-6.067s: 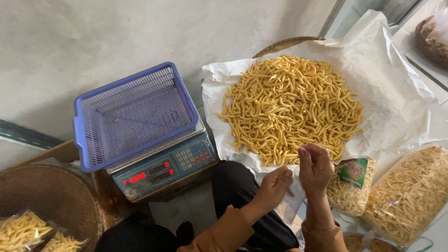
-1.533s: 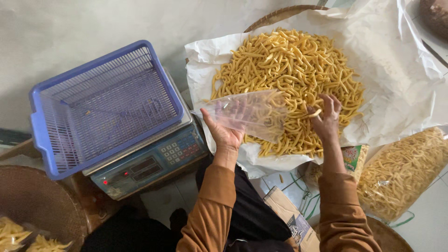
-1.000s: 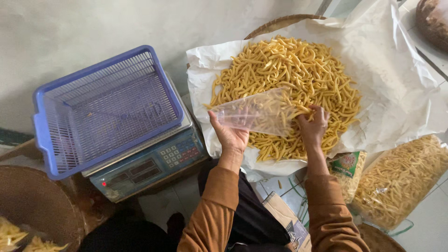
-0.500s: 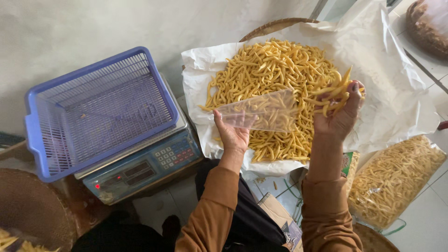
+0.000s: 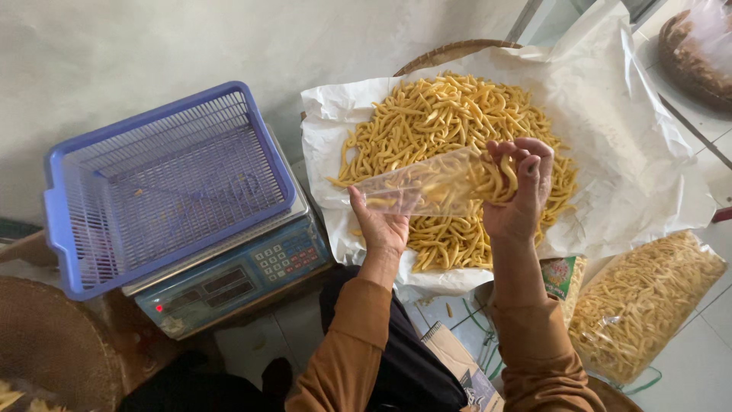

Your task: The person sits on the floor and fills clear plastic bags with fried snack sticks taken by hand from a large pile on paper. They weigh each filled bag on a digital scale, adjust the contents, and set filled bags aside with other completed bags.

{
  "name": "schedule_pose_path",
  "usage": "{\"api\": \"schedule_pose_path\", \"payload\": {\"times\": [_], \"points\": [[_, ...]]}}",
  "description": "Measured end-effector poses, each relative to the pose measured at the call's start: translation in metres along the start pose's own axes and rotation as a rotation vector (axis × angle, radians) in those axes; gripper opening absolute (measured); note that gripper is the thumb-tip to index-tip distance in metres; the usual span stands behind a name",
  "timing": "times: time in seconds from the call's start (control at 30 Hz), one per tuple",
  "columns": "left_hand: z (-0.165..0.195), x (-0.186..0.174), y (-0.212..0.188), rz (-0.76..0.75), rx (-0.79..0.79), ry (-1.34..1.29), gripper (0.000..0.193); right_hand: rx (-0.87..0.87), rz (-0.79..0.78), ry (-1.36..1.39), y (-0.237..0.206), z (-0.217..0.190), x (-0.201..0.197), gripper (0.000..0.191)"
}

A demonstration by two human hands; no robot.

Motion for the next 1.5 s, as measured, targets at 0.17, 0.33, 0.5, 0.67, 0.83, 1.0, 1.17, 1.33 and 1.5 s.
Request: {"api": "schedule_pose_path", "payload": {"times": [0.17,0.33,0.5,0.67,0.83,1.0,1.17,1.33,1.5], "points": [[-0.004,0.003,-0.001,-0.066,-0.014,-0.004,0.097,0.107,-0.190,-0.081,-0.003,-0.008,0.027,0.066],[0.002,0.009,-0.009,-0.055,-0.021,-0.019,0.096,-0.029,-0.387,-0.292,0.011,-0.026,0.032,0.069],[0.007,0.008,-0.010,-0.013,-0.041,-0.103,0.095,0.022,-0.021,-0.432,0.030,-0.036,-0.049,0.059],[0.007,0.007,-0.010,-0.049,-0.040,-0.113,0.093,0.506,0.347,-1.299,0.009,0.027,-0.132,0.078],[0.004,0.004,-0.007,-0.018,-0.043,-0.092,0.091,0.407,0.063,-1.651,-0.053,0.083,-0.115,0.100],[0.002,-0.001,-0.003,0.022,-0.051,-0.128,0.093,0.278,-0.290,-1.905,-0.062,0.092,-0.090,0.110],[0.007,0.004,-0.008,0.057,-0.049,-0.089,0.090,0.077,-0.081,-1.722,-0.051,0.079,-0.096,0.104],[0.006,0.010,-0.012,0.045,-0.051,-0.089,0.087,-0.028,-0.332,-1.805,-0.058,0.085,-0.091,0.081],[0.003,0.004,-0.011,0.011,-0.024,-0.079,0.087,-0.092,-0.070,-1.533,-0.053,0.076,-0.097,0.068]]}}
Point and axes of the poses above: each hand's wrist, its own y-axis towards the middle knuckle, its own x-axis out of the palm, z = x × y, the point moved 3 cm from there along y, towards the middle knuckle, and after that the axes turned 3 degrees about z, right-handed, at the moved point
